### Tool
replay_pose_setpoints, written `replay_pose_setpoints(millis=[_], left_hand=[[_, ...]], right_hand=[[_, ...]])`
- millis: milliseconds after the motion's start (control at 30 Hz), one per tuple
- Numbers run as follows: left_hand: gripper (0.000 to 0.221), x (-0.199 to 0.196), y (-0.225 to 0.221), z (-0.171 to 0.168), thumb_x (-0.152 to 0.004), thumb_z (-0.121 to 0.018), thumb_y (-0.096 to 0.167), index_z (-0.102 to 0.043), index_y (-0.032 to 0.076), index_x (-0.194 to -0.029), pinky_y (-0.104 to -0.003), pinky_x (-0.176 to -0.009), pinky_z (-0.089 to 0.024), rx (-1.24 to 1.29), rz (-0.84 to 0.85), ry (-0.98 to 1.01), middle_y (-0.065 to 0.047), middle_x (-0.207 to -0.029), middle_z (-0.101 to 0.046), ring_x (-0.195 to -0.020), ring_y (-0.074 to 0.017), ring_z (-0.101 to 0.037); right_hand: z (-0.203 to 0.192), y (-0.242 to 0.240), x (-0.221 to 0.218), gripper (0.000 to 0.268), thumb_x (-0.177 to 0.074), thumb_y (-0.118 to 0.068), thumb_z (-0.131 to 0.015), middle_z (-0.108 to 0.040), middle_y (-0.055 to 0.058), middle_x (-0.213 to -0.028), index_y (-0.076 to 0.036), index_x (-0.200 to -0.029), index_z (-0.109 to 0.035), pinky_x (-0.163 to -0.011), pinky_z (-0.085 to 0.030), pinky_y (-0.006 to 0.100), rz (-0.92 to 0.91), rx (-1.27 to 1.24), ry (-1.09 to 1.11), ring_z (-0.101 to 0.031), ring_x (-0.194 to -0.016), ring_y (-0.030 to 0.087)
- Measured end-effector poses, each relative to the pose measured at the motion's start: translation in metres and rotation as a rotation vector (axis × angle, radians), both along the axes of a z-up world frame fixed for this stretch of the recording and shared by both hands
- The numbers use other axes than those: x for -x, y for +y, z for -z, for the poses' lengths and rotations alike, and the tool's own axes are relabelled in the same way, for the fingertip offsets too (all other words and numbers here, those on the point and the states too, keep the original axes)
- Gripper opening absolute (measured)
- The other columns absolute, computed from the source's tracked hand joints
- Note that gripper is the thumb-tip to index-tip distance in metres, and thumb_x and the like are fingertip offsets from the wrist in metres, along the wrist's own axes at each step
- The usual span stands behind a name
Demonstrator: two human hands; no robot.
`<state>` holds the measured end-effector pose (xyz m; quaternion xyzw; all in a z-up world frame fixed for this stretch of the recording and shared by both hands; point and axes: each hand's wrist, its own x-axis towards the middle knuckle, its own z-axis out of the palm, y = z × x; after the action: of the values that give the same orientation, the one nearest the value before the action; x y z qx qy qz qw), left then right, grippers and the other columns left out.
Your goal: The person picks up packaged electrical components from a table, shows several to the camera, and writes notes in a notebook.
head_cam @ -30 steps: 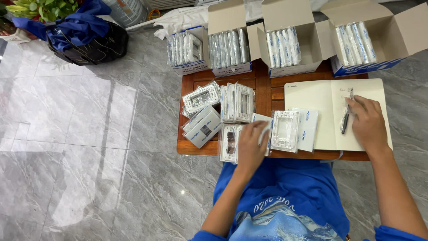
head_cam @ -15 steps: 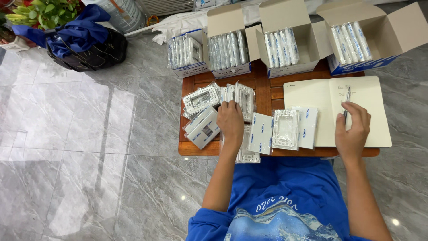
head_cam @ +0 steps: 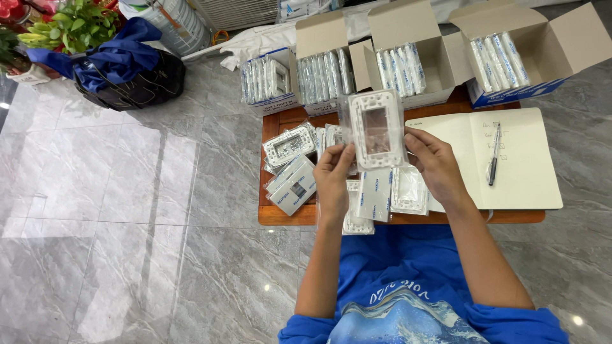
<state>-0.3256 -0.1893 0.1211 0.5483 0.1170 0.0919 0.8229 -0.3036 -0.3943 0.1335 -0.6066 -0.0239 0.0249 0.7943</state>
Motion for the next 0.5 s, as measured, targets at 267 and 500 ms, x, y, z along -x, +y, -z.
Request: replay_pose_setpoints(millis=[267,500], left_hand=[[0.04,0.016,-0.024,0.018,-0.101,-0.091,0.014,-0.08,0.004,-0.138,-0.031,-0.094,-0.066,0.062,0.067,0.037,-0.011,-0.122,-0.084,-0.111,-0.015,-0.076],[0.032,0.017,-0.026,0.043,-0.097,-0.095,0.017,-0.089,0.007,-0.126,-0.028,-0.087,-0.068,0.044,0.057,0.161,-0.01,-0.113,-0.086,-0.102,-0.0129,-0.076]], right_hand=[[0.014,-0.015,0.02,0.034,-0.116,-0.012,-0.068,-0.081,0.021,-0.122,0.004,-0.146,-0.074,-0.096,-0.067,0.041,0.059,-0.033,0.014,-0.077,-0.113,0.022],[0.037,-0.021,0.026,0.026,-0.116,-0.012,-0.073,-0.082,0.019,-0.116,0.003,-0.137,-0.08,-0.097,-0.067,0.04,0.11,0.117,0.073,-0.077,-0.109,0.021]])
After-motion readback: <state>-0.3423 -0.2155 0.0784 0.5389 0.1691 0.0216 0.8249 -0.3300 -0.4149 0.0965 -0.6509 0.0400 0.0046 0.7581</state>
